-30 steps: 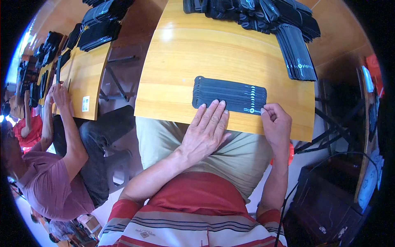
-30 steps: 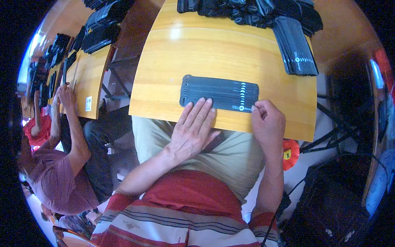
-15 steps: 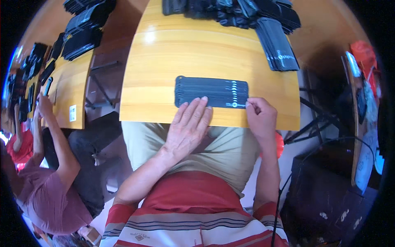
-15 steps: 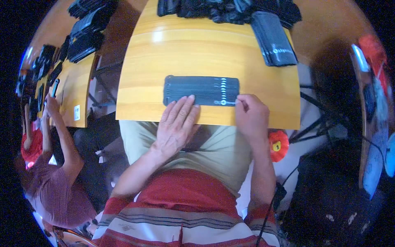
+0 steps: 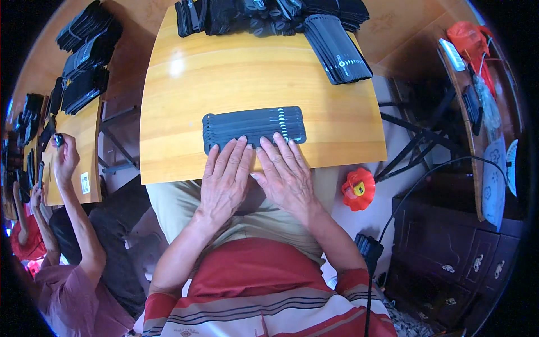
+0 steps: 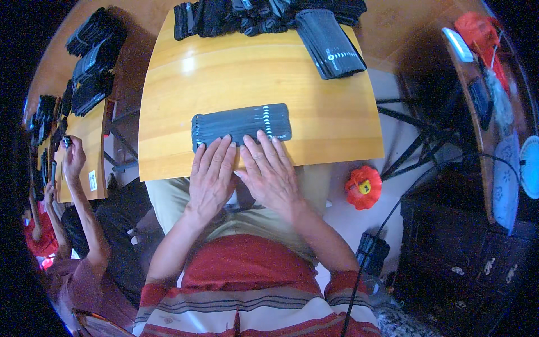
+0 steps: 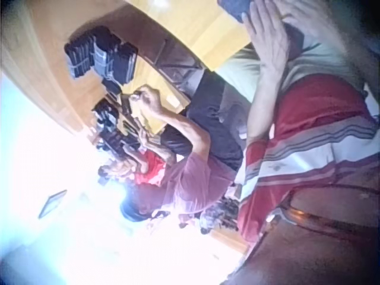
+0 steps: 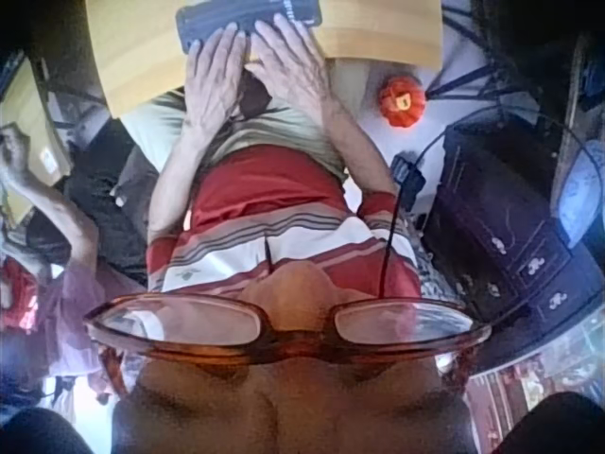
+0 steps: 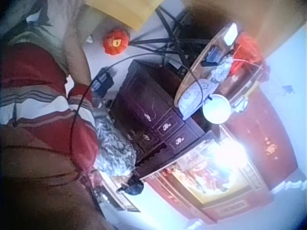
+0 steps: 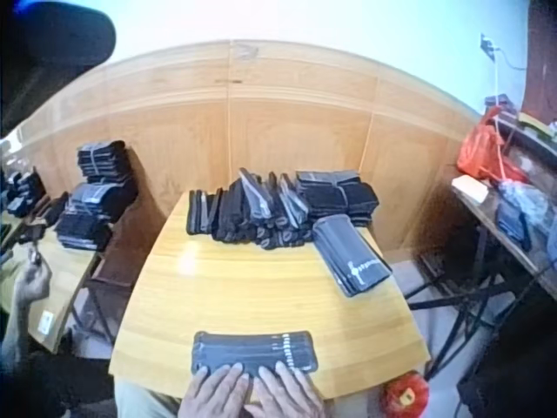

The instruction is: The person is aligning small black textile straps and inserting them into a black textile pouch or sleeve.

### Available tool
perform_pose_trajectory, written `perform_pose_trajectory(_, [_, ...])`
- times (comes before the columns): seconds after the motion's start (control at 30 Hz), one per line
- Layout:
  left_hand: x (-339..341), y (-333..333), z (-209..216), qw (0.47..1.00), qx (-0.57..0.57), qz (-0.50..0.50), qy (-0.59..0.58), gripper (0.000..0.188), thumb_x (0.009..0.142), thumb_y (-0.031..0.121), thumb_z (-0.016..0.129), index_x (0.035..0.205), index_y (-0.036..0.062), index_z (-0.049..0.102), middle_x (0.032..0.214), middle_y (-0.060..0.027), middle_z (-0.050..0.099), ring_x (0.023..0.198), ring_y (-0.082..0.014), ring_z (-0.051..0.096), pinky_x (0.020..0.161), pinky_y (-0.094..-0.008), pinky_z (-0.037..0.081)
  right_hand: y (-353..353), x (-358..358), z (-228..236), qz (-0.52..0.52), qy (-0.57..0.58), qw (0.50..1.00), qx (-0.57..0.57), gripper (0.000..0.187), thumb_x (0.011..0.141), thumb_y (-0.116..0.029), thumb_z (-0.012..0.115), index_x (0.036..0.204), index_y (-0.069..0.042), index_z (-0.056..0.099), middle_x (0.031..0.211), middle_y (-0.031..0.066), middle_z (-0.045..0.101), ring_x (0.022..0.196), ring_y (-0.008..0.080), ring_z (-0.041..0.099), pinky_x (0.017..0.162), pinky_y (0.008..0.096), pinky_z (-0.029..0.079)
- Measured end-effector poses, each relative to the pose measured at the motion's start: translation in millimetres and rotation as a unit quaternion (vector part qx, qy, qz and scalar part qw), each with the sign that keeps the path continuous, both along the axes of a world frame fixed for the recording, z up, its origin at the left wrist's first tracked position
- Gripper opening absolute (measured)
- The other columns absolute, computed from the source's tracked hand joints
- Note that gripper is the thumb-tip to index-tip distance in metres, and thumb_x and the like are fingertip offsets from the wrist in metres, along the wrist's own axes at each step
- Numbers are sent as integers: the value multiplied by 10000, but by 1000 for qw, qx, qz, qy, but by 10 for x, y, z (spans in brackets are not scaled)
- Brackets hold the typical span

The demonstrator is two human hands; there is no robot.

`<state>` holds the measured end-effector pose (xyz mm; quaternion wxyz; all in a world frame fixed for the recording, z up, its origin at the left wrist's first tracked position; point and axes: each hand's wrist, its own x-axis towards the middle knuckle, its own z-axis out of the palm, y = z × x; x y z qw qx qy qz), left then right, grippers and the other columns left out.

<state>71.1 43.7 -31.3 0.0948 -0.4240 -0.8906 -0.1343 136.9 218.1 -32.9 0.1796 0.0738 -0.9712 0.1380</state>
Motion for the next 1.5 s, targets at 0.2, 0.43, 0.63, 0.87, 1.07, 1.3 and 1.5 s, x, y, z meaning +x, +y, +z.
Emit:
perform_pose_trajectory(0.2, [-25,-18,12,1000,-6,-6,-8,598,836,186,651,1404,42,532,1510,-125,488,1388,-280,459,1196,-483,291,11,-6,5,3,-6,1000,-2,491,932,-390,667,1254,-19,664,1440,117,552,1418,337,426,1187,517,315])
perform_pose_trajectory(0.43, [-44,-55,11,1000,12,-10,-15,783,733,169,794,1446,67,486,1541,-137,446,1401,-322,438,1157,-492,334,113,44,-48,-27,27,999,9,541,848,-333,762,1257,-3,635,1378,140,606,1326,320,536,1154,508,376])
perform_pose_trajectory(0.63, [-37,-130,22,1000,5,11,-22,724,814,264,755,1463,101,480,1553,-107,441,1405,-306,436,1168,-480,308,298,173,-95,-93,35,994,37,487,849,-233,762,1245,17,628,1363,171,601,1312,337,543,1146,503,392])
perform_pose_trajectory(0.87, [-44,-312,-4,998,-2,56,-20,815,834,311,750,1526,55,405,1590,-112,403,1484,-261,363,1218,-534,190,345,175,-37,-83,62,994,28,449,845,-183,763,1224,17,631,1298,173,635,1270,341,574,1120,506,417])
perform_pose_trajectory(1.07, [-47,-312,32,998,-12,56,-34,815,850,337,735,1531,47,395,1594,-115,396,1491,-259,354,1225,-536,165,133,20,149,-95,32,993,57,489,878,-255,745,1267,15,622,1356,175,605,1324,350,532,1142,511,379])
perform_pose_trajectory(1.3, [-59,-339,72,998,-19,45,-26,830,834,350,748,1523,42,402,1585,-118,408,1485,-257,364,1219,-539,199,-8,-150,111,-14,-93,995,17,694,977,-507,551,1447,3,505,1560,149,436,1494,306,325,1246,461,197])
perform_pose_trajectory(1.5, [-182,-613,93,998,-51,44,-9,896,789,442,785,1508,50,422,1569,-113,436,1465,-246,399,1214,-522,238,44,-133,119,-6,-99,995,5,679,972,-478,576,1448,1,506,1574,127,424,1502,275,317,1248,444,201])
